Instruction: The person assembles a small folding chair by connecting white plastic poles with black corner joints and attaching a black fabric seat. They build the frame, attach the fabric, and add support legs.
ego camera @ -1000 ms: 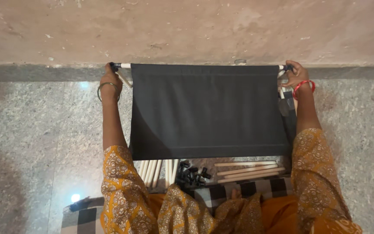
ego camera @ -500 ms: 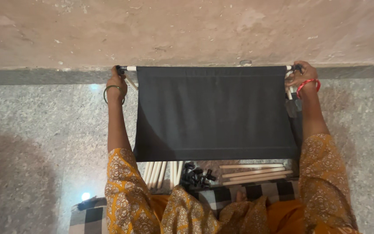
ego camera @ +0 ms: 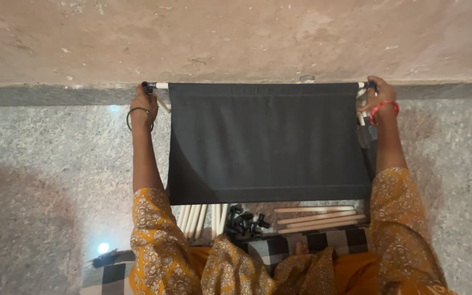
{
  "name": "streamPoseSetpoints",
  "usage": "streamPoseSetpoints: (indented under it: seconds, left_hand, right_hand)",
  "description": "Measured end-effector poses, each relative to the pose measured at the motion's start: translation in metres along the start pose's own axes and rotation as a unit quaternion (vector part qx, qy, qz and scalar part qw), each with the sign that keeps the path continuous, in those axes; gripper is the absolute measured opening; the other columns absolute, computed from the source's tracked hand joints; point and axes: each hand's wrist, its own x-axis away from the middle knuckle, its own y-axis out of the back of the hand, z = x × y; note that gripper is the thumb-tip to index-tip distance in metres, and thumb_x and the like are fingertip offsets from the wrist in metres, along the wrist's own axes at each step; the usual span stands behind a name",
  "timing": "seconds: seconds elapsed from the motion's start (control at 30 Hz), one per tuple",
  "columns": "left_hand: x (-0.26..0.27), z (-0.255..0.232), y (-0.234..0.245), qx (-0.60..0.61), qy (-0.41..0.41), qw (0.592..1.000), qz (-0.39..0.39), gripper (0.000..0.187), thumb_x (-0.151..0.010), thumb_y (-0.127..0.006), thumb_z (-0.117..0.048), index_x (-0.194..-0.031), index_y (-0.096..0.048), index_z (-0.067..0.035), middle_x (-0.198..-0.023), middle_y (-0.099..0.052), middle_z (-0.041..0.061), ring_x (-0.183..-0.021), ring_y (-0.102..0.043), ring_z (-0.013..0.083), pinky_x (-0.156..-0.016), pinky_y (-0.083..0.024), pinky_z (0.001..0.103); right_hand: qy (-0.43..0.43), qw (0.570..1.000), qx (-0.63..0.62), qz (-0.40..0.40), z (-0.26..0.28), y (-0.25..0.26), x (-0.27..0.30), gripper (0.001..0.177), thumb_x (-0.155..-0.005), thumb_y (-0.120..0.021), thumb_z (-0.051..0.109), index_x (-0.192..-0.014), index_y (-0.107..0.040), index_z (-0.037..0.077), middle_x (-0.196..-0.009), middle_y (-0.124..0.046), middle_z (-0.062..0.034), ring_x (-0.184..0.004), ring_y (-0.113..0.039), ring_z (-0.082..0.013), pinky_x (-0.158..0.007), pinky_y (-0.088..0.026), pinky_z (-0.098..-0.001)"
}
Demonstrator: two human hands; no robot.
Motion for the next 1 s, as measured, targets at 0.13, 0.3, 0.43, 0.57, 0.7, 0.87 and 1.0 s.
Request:
streamPoseSetpoints:
  seconds: [0.13,0.3,0.43,0.57,0.7,0.87,1.0]
  left_hand:
    - [0.001,-0.013,0.01,0.003,0.029,0.999,0.019,0.056,-0.098,-0.062,-0.034,-0.139,-0.045,0.0,-0.105,-0.071,0.032,-0.102,-0.066,0.0524,-0.088,-0.051,0.057]
    - [0.012,-0.064,0.039,-0.053,0.1,0.992,0.049,0.115,-0.067,-0.084,-0.074,-0.136,-0.04,0.007,-0.113,-0.066,0.033,-0.108,-0.066,0.0456,-0.088,-0.054,0.049]
    - [0.022,-0.102,0.058,-0.133,0.189,0.97,0.076,0.123,-0.059,-0.08,-0.086,-0.133,-0.044,0.005,-0.113,-0.07,0.028,-0.108,-0.07,0.039,-0.09,-0.056,0.047]
    - [0.032,-0.107,0.06,-0.145,0.138,0.98,0.011,0.112,-0.062,-0.079,-0.087,-0.121,-0.05,0.005,-0.104,-0.072,0.027,-0.098,-0.071,0.0407,-0.083,-0.058,0.047]
    - [0.032,-0.1,0.05,-0.149,0.122,0.981,-0.023,0.104,-0.066,-0.078,-0.086,-0.113,-0.054,0.003,-0.094,-0.073,0.026,-0.09,-0.073,0.0412,-0.078,-0.059,0.047]
    - [0.026,-0.084,0.036,-0.118,0.099,0.988,-0.029,0.1,-0.075,-0.075,-0.079,-0.125,-0.052,0.004,-0.113,-0.069,0.027,-0.104,-0.069,0.0404,-0.086,-0.057,0.048]
    - [0.023,-0.076,0.017,-0.117,-0.049,0.981,-0.146,0.099,-0.078,-0.077,-0.074,-0.145,-0.053,-0.005,-0.138,-0.054,0.029,-0.122,-0.057,0.0421,-0.095,-0.052,0.048]
  right_hand:
    - [0.014,0.998,-0.057,0.023,0.003,-0.001,-0.003,0.041,-0.096,-0.066,0.002,-0.137,-0.066,0.004,-0.113,-0.072,-0.0201,-0.096,-0.07,-0.0259,-0.078,-0.059,-0.0395]
    - [-0.087,0.993,-0.073,0.027,0.006,-0.003,0.001,0.043,-0.098,-0.063,0.002,-0.141,-0.066,0.007,-0.109,-0.072,-0.0194,-0.085,-0.07,-0.0224,-0.068,-0.06,-0.043]
    - [0.06,0.996,-0.064,-0.002,0.012,-0.002,0.004,0.044,-0.096,-0.068,-0.001,-0.14,-0.064,-0.001,-0.115,-0.074,-0.0177,-0.096,-0.071,-0.0206,-0.075,-0.061,-0.0392]
    - [0.012,0.994,-0.103,0.021,0.017,0.0,0.002,0.049,-0.095,-0.066,0.001,-0.143,-0.06,0.0,-0.115,-0.071,-0.0168,-0.094,-0.069,-0.0195,-0.07,-0.061,-0.0391]
    - [0.04,0.994,-0.087,0.057,0.024,0.003,-0.002,0.049,-0.096,-0.067,-0.002,-0.144,-0.059,-0.002,-0.112,-0.072,-0.0186,-0.091,-0.067,-0.0203,-0.07,-0.06,-0.0386]
    - [0.046,0.997,-0.057,0.031,0.036,0.006,0.015,0.026,-0.107,-0.06,-0.002,-0.133,-0.061,-0.007,-0.102,-0.069,-0.0261,-0.081,-0.066,-0.0226,-0.07,-0.059,-0.041]
    - [-0.033,0.998,0.021,0.056,0.041,0.009,0.017,0.018,-0.109,-0.059,0.003,-0.124,-0.059,-0.007,-0.099,-0.069,-0.0259,-0.086,-0.063,-0.0265,-0.068,-0.06,-0.0428]
